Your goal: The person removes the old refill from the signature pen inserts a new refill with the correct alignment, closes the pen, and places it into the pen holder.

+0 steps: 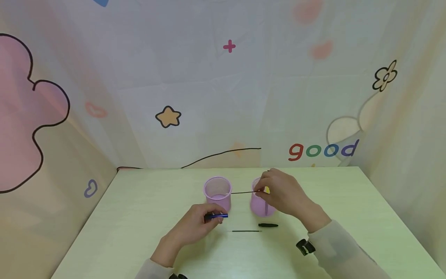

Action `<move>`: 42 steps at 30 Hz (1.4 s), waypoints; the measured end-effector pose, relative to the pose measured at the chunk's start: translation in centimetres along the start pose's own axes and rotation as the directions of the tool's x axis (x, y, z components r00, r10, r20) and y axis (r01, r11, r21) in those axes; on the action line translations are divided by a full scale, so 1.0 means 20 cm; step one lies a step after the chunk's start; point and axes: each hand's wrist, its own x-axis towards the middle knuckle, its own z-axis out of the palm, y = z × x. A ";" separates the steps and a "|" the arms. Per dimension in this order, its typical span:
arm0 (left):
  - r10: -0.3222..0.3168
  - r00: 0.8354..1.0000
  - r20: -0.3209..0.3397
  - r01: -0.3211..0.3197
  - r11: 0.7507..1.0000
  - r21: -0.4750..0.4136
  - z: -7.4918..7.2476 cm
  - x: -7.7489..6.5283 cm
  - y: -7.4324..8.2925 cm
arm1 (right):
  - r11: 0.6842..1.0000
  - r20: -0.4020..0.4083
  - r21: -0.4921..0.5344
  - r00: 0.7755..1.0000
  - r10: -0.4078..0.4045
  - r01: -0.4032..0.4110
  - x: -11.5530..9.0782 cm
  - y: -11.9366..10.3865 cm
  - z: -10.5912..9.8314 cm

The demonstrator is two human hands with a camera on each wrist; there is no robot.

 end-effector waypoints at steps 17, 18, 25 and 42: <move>0.023 1.000 -0.013 -0.023 1.000 0.009 0.00 0.00 -0.01 | 0.997 -0.054 0.065 0.998 0.035 -0.032 -0.15 0.05 0.08; 0.023 1.000 -0.012 -0.023 1.000 0.006 0.00 0.00 -0.01 | 0.997 -0.055 0.073 0.998 0.039 -0.035 -0.16 0.05 0.08; 0.016 1.000 -0.007 -0.016 1.000 0.001 0.00 0.00 -0.01 | 0.992 -0.049 0.100 0.995 0.083 -0.078 -0.21 0.05 0.11; 0.006 1.000 -0.004 -0.006 1.000 0.002 0.00 0.00 -0.02 | 0.982 -0.055 0.162 0.993 0.104 -0.094 -0.27 0.05 0.22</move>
